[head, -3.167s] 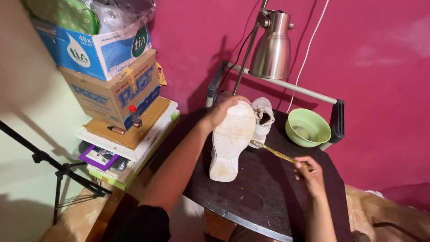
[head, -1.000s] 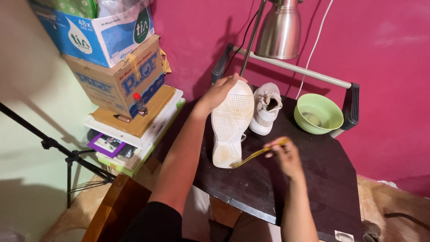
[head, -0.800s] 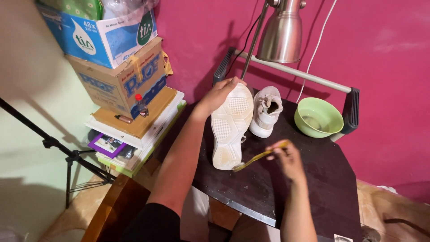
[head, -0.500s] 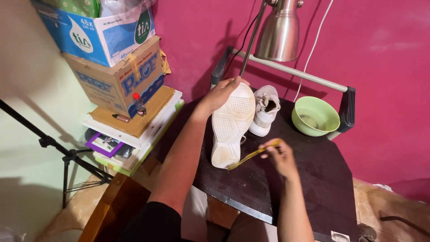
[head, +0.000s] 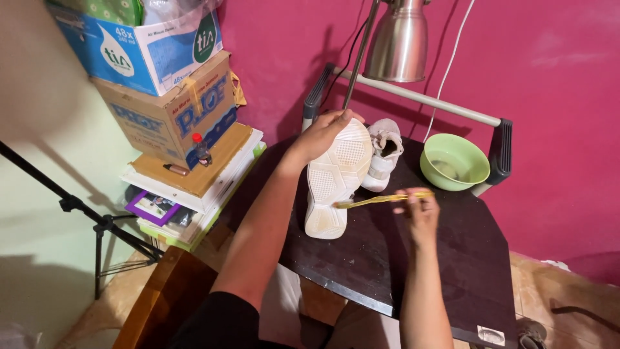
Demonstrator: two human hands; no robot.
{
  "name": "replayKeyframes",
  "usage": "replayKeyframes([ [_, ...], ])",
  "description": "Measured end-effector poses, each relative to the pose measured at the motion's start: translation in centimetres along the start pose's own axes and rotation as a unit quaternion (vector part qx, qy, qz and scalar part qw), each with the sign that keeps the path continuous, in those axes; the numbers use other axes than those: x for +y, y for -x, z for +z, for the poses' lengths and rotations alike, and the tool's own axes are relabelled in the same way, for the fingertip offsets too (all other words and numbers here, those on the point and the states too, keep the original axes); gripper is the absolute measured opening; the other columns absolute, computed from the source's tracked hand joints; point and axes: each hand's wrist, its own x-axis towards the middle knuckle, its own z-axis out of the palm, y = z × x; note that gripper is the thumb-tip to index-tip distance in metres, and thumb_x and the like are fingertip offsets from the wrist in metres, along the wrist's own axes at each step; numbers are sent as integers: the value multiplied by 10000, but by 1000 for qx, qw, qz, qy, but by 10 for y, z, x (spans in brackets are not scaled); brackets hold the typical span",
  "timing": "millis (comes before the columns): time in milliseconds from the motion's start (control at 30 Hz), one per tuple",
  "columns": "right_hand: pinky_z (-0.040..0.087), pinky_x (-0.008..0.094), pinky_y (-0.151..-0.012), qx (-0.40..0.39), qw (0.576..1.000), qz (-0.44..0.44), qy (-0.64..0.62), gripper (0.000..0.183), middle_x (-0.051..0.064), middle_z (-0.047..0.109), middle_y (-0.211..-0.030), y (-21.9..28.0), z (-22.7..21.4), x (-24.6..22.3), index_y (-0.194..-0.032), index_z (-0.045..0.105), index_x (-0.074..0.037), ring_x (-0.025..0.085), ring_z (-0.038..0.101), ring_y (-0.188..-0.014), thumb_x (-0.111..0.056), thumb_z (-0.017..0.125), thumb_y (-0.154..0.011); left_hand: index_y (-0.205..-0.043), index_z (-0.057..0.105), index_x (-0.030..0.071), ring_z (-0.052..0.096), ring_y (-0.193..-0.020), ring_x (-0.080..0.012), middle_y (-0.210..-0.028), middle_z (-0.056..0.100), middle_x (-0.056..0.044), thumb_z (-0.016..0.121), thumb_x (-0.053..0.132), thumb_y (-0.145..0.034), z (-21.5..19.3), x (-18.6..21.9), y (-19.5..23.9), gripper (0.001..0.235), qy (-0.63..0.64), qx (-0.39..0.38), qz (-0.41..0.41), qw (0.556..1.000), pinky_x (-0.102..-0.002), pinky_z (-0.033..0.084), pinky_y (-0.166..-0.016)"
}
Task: The person scrubs the sole of a white sneaker using a yellow toothbrush. They repeatedly dip the brush into a green bowl of water and continue scrubbing the shoe's bottom surface.
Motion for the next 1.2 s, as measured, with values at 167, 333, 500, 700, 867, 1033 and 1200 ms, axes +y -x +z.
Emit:
replayKeyframes([
  [167, 665, 360, -588, -33, 999, -4, 9, 227, 274, 722, -1017, 1, 5, 9, -1135, 589, 56, 333, 771, -838, -134, 637, -1020, -1230, 724, 106, 659, -1082, -231, -1084, 723, -132, 523, 631, -999, -1, 5, 6, 609, 8, -5, -12, 1000, -388, 482, -1033],
  [333, 658, 383, -568, -86, 996, 6, 12, 200, 294, 742, -949, 11, 32, 2, -1065, 621, 79, 362, 779, -774, -85, 680, -966, -1239, 712, 120, 656, -1060, -193, -1047, 722, -85, 473, 653, -1005, -2, 10, 12, 629, 12, -6, -21, 1000, -359, 491, -1023],
  [500, 670, 392, -604, -89, 996, -2, 19, 208, 306, 745, -966, 21, 47, 4, -1062, 636, 93, 355, 783, -817, -79, 690, -958, -1231, 718, 114, 659, -1057, -219, -1049, 728, -109, 457, 673, -995, 3, 15, 13, 661, 6, -8, -21, 1000, -374, 496, -1017],
  [700, 678, 385, -599, -87, 996, -3, -20, 185, 324, 736, -980, 22, 50, 1, -1086, 620, 111, 351, 781, -818, -25, 658, -966, -1229, 723, 118, 685, -1049, -239, -1056, 741, -142, 449, 678, -994, 7, 11, 10, 667, -8, -9, -25, 1000, -387, 508, -1007],
  [867, 678, 354, -603, -37, 999, -24, -8, 200, 268, 738, -997, 15, 39, -3, -1096, 612, 64, 309, 777, -818, -101, 659, -992, -1216, 711, 112, 679, -965, -174, -983, 714, -66, 440, 661, -1003, 3, 8, 12, 648, 26, 2, -31, 999, -325, 550, -917],
  [1033, 671, 314, -564, 6, 999, -25, -42, 196, 270, 724, -978, 11, 37, -6, -1072, 610, 39, 302, 770, -779, -130, 674, -995, -1239, 706, 113, 680, -947, -196, -980, 713, -94, 422, 682, -997, 1, 10, 13, 680, 25, -2, -35, 999, -347, 564, -891],
  [1200, 664, 309, -569, -11, 999, -15, -33, 179, 249, 725, -934, 9, 31, -7, -1048, 603, 38, 288, 767, -751, -116, 673, -990, -1230, 717, 135, 692, -956, -205, -995, 732, -114, 438, 708, -981, 8, 7, 10, 684, 4, -11, -35, 999, -356, 562, -904],
])
